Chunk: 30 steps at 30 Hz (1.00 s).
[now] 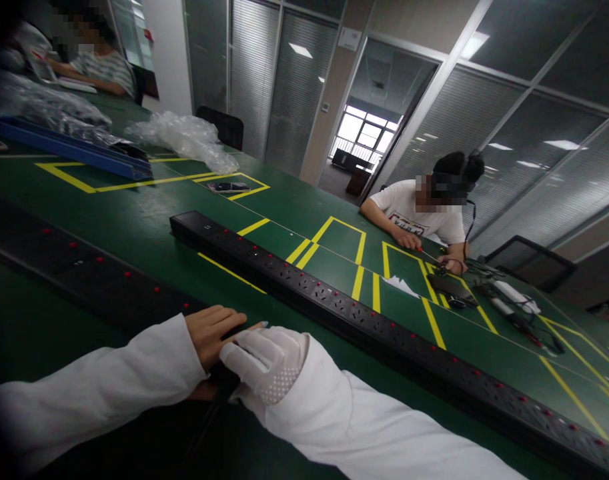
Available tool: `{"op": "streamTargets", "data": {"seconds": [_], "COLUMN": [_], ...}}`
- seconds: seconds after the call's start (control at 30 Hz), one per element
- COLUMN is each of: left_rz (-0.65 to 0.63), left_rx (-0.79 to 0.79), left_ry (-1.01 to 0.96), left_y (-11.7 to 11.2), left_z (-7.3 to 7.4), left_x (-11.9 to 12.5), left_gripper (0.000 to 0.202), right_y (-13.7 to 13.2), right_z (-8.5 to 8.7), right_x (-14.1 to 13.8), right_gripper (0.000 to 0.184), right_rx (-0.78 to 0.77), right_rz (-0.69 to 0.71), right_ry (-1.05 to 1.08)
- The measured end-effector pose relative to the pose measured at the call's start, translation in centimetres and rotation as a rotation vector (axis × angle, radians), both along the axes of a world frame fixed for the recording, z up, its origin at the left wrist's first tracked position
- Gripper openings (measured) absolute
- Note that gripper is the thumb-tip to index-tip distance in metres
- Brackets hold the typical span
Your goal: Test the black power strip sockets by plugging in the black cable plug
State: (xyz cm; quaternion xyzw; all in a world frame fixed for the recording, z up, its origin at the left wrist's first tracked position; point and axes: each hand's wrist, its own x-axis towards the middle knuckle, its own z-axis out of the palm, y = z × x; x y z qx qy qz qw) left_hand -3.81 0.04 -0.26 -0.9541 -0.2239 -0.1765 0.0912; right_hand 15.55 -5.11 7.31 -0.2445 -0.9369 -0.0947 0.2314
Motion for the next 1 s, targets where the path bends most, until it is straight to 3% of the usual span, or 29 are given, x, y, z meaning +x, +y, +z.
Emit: {"op": "streamTargets", "data": {"seconds": [0.1,0.27,0.37,0.43,0.57,0.7,0.87,1.0], "left_rz": [-0.009,-0.018,-0.038,-0.055,-0.04,-0.02,-0.021,-0.031], "left_rx": [0.005,0.036,0.016,-0.007,0.015,0.032,0.027,0.008], "left_ry": [0.008,-0.008,-0.038,-0.047,-0.05,-0.03,-0.025,-0.037], "left_y": [0.1,0.3,0.3,0.3,0.2,0.2,0.2,0.2], "left_z": [-0.1,-0.4,-0.4,-0.3,-0.2,-0.3,-0.2,-0.2], "left_x": [0.0,0.0,-0.1,-0.2,-0.2,-0.1,-0.1,-0.1], "left_gripper": [0.073,0.062,0.065,0.069,0.068,0.07,0.07,0.071], "right_y": [0.2,1.2,1.4,1.1,0.1,-0.6,0.1,1.1], "right_z": [0.1,-2.2,-3.0,-2.5,-0.3,1.2,0.3,-1.5], "right_x": [-0.1,-0.4,-0.4,-0.2,0.3,0.2,-0.1,-0.4], "right_gripper": [0.027,0.036,0.032,0.032,0.04,0.041,0.038,0.034], "right_rx": [0.045,0.056,0.062,0.021,-0.102,-0.108,-0.072,0.076], "right_rz": [0.032,0.081,0.075,0.061,0.01,-0.026,0.011,0.094], "right_ry": [0.078,0.192,0.333,0.31,0.013,-0.072,0.002,0.248]}}
